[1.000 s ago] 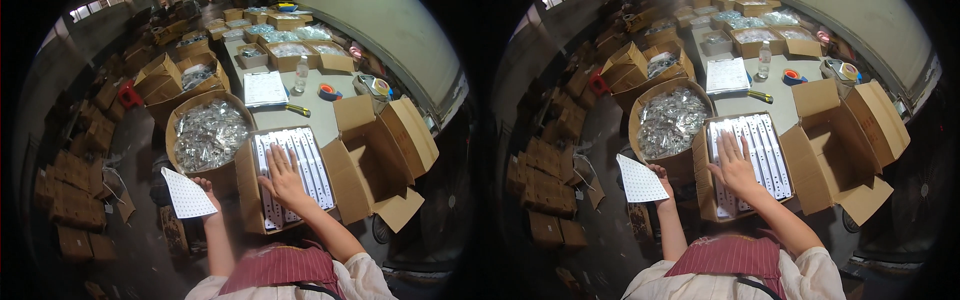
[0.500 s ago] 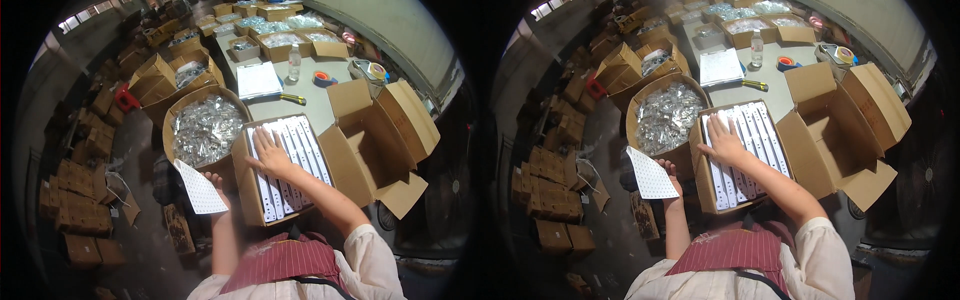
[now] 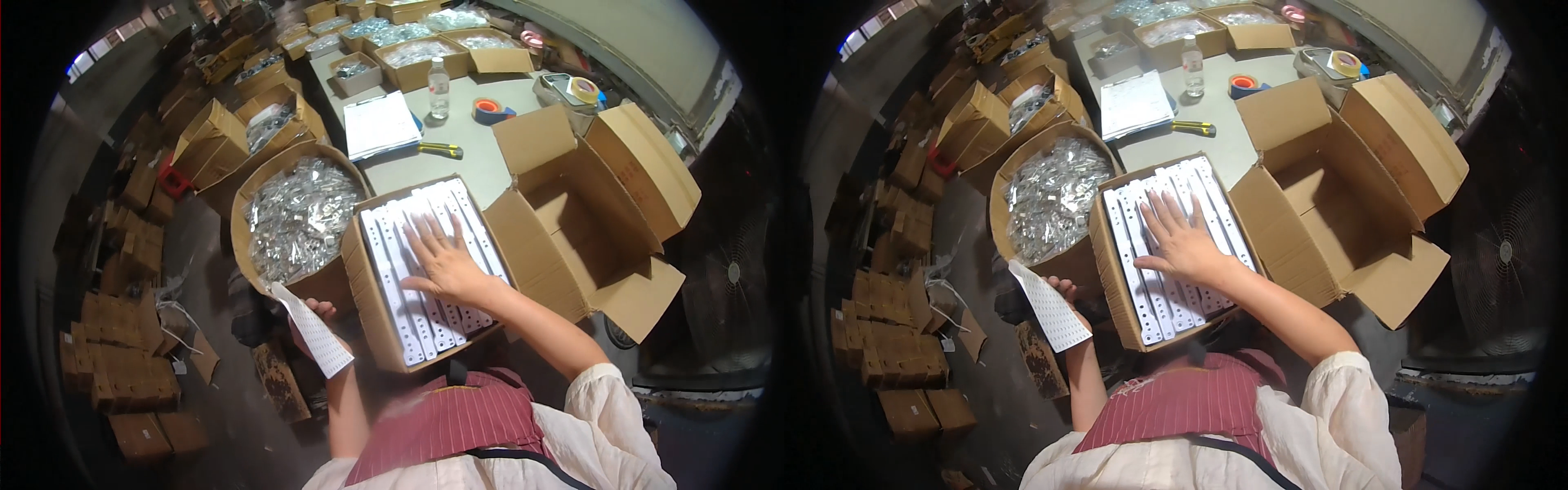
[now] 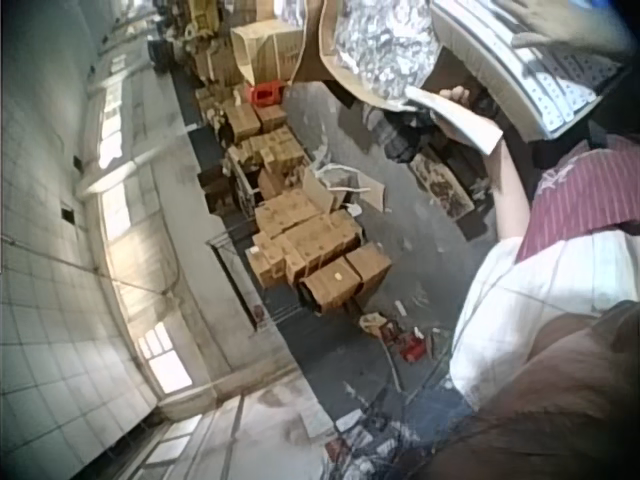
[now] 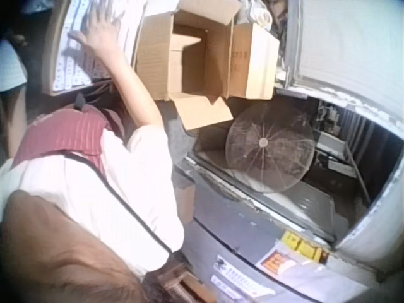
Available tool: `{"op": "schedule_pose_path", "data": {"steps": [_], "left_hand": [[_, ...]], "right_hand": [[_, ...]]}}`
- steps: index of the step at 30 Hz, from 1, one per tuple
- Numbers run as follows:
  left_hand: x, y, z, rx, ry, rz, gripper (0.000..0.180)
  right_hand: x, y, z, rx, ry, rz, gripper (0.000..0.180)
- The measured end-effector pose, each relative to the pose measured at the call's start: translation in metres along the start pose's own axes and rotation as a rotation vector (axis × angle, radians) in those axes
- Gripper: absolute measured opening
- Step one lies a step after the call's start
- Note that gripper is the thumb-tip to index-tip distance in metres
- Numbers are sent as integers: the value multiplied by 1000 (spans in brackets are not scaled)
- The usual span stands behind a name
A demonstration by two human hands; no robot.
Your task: The person holds a sheet of stickers and applies them onto metal brackets inside a cardboard box. The person then folds the flaps of the cardboard box closed.
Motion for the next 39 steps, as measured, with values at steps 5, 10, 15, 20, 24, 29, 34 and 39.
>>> {"op": "schedule_pose_path", "data": {"steps": [5, 10, 15, 20, 24, 29, 34, 39], "left_hand": [[34, -9, 23, 124, 180, -190, 32], [67, -27, 10, 114, 185, -264, 32], [103, -42, 18, 173, 257, -486, 28], [129, -54, 26, 187, 597, -597, 13], [138, -63, 34, 322, 776, -653, 12], [144, -69, 28, 362, 794, -683, 14], [130, -66, 20, 157, 679, -609, 13], [101, -27, 13, 118, 621, -521, 15]], "right_hand": [[-11, -36, 60, 157, -56, -42, 85], [-15, -36, 66, 102, 14, -20, 78], [-9, -48, 78, 111, 31, 37, 75], [-49, -48, 83, 305, 896, 153, 47], [-79, -61, 48, 219, 1208, -110, 49], [-64, -59, 49, 373, 1260, -306, 40], [-55, -53, 54, 499, 1304, -383, 26], [-63, -20, 64, 543, 1435, -292, 18]]}}
Point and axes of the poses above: each hand's wrist, its own y-axis towards the middle knuckle, its own x-axis out of the palm, z = x × y, the point moved 5 cm from there along y, towards the middle knuckle, and after that the axes turned 13 degrees about x, right-handed, at the moved point
